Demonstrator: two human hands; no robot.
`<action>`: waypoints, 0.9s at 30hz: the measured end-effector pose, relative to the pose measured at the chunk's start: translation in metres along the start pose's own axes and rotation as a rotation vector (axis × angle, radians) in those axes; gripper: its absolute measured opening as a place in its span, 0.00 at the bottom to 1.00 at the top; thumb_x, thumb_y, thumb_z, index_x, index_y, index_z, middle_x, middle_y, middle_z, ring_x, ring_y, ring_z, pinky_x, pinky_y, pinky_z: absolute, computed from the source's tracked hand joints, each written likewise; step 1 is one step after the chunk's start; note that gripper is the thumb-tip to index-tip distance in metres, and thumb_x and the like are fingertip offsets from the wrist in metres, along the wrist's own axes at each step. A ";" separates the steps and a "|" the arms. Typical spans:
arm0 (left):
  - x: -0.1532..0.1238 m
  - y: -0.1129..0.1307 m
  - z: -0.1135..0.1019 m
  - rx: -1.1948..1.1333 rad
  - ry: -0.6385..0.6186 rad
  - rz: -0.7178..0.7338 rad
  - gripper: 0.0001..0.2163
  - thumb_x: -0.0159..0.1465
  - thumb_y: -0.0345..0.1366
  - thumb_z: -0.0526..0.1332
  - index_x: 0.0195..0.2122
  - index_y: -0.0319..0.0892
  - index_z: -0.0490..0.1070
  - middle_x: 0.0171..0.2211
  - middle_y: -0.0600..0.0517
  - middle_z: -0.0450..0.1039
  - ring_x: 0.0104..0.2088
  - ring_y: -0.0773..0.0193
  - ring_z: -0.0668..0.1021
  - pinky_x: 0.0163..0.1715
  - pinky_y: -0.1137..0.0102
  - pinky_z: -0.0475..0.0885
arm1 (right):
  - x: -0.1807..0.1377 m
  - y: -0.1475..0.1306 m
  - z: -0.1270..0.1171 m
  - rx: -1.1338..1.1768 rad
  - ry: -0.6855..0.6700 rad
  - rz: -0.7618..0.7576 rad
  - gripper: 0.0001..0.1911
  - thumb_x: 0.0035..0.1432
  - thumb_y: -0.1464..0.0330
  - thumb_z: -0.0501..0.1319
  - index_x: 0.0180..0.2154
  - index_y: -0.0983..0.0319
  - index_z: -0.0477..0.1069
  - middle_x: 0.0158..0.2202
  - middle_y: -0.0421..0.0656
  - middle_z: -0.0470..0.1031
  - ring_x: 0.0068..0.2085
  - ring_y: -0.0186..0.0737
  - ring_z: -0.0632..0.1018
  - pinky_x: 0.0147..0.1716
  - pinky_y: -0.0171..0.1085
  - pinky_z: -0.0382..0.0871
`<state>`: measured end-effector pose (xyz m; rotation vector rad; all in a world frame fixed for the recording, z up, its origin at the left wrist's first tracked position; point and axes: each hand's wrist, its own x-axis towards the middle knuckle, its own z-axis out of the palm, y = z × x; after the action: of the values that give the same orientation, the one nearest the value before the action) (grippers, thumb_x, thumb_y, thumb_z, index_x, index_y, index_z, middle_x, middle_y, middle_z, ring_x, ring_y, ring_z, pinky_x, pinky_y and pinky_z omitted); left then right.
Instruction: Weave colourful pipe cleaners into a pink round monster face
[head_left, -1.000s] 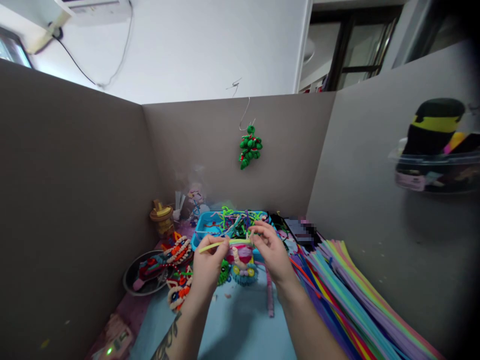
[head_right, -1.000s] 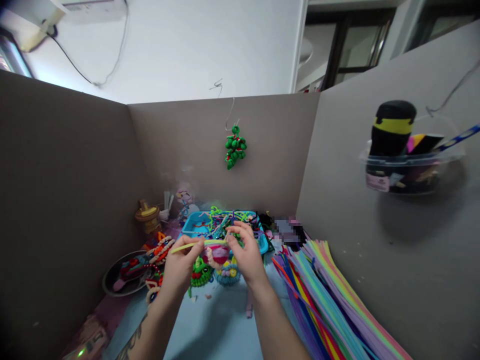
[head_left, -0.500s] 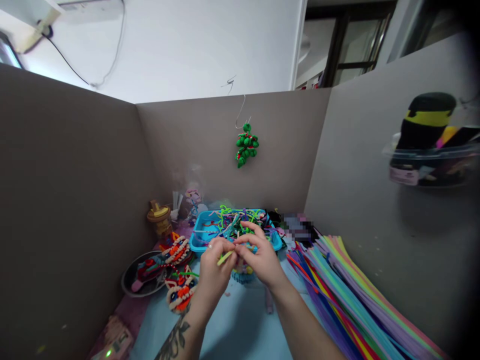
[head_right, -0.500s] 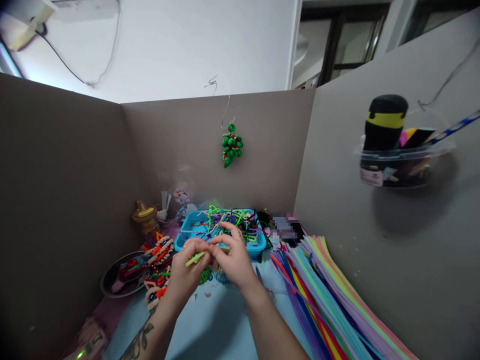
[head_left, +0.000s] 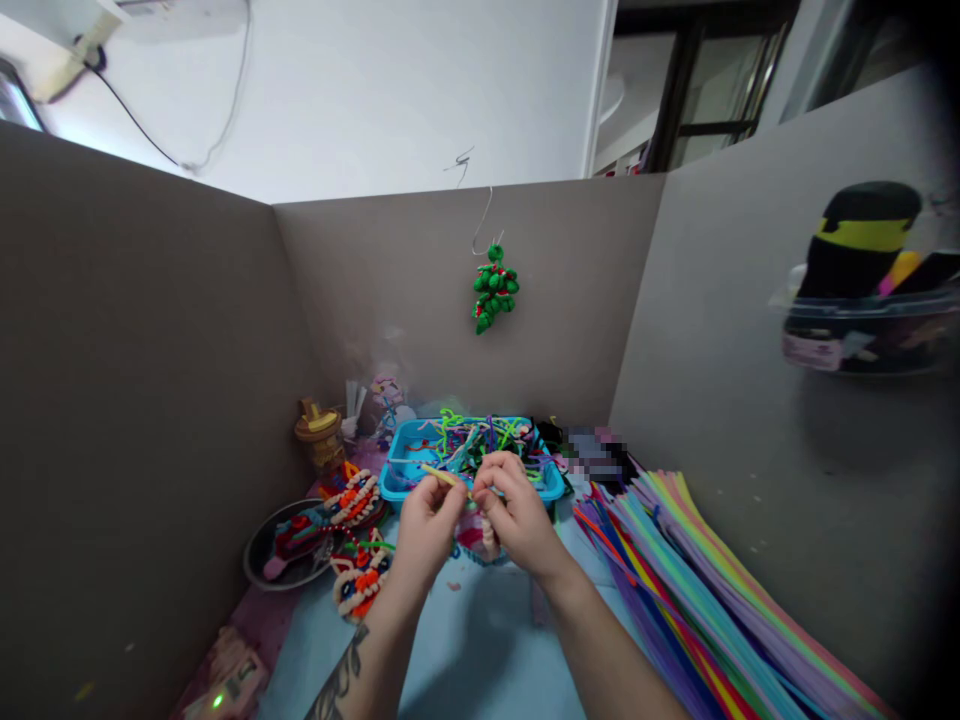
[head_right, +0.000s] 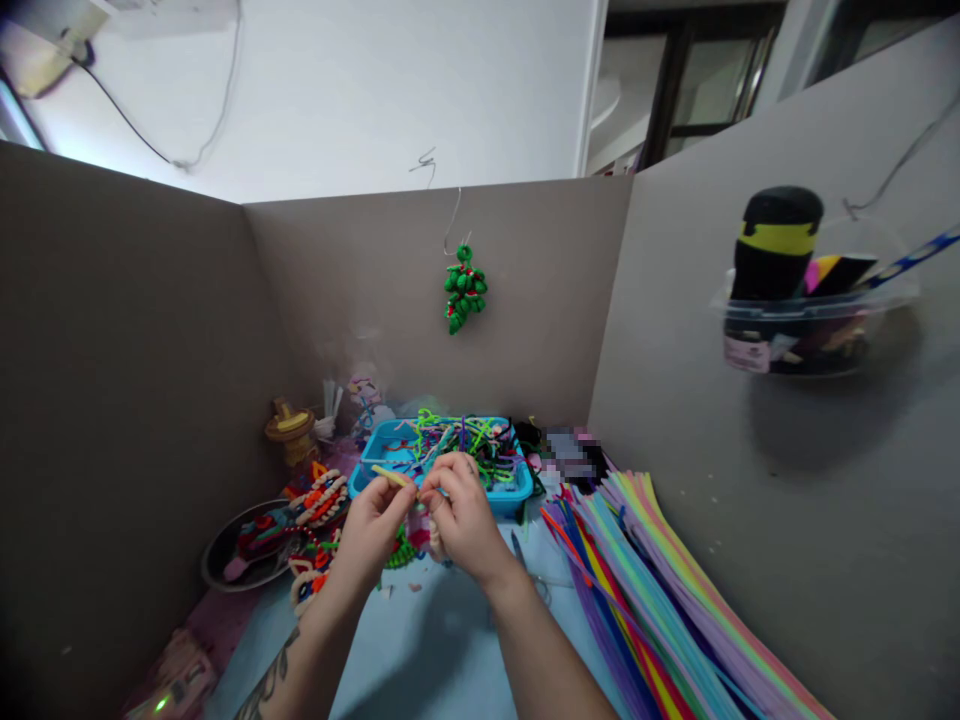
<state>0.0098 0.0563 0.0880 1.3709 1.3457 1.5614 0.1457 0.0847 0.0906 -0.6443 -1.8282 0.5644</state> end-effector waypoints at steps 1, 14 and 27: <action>0.000 0.000 0.000 0.003 -0.023 -0.007 0.10 0.57 0.41 0.61 0.27 0.38 0.69 0.24 0.54 0.69 0.26 0.67 0.70 0.26 0.74 0.64 | -0.001 -0.001 -0.001 0.006 -0.017 -0.014 0.08 0.59 0.69 0.53 0.29 0.60 0.68 0.38 0.44 0.65 0.43 0.42 0.68 0.45 0.41 0.61; -0.010 0.003 -0.002 0.563 0.241 0.587 0.03 0.59 0.34 0.61 0.29 0.43 0.71 0.29 0.51 0.74 0.34 0.60 0.73 0.38 0.63 0.67 | 0.004 0.011 0.000 0.100 0.136 0.219 0.07 0.54 0.67 0.60 0.25 0.61 0.71 0.36 0.43 0.65 0.40 0.41 0.71 0.42 0.38 0.64; -0.012 0.004 0.010 0.307 -0.019 0.196 0.07 0.57 0.34 0.62 0.33 0.43 0.80 0.32 0.49 0.79 0.38 0.57 0.77 0.42 0.63 0.70 | 0.003 0.002 0.000 0.107 0.152 0.204 0.06 0.52 0.72 0.59 0.24 0.61 0.71 0.35 0.42 0.64 0.39 0.40 0.70 0.42 0.39 0.65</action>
<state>0.0228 0.0472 0.0879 1.7451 1.5250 1.5045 0.1450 0.0879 0.0914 -0.7850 -1.5894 0.7231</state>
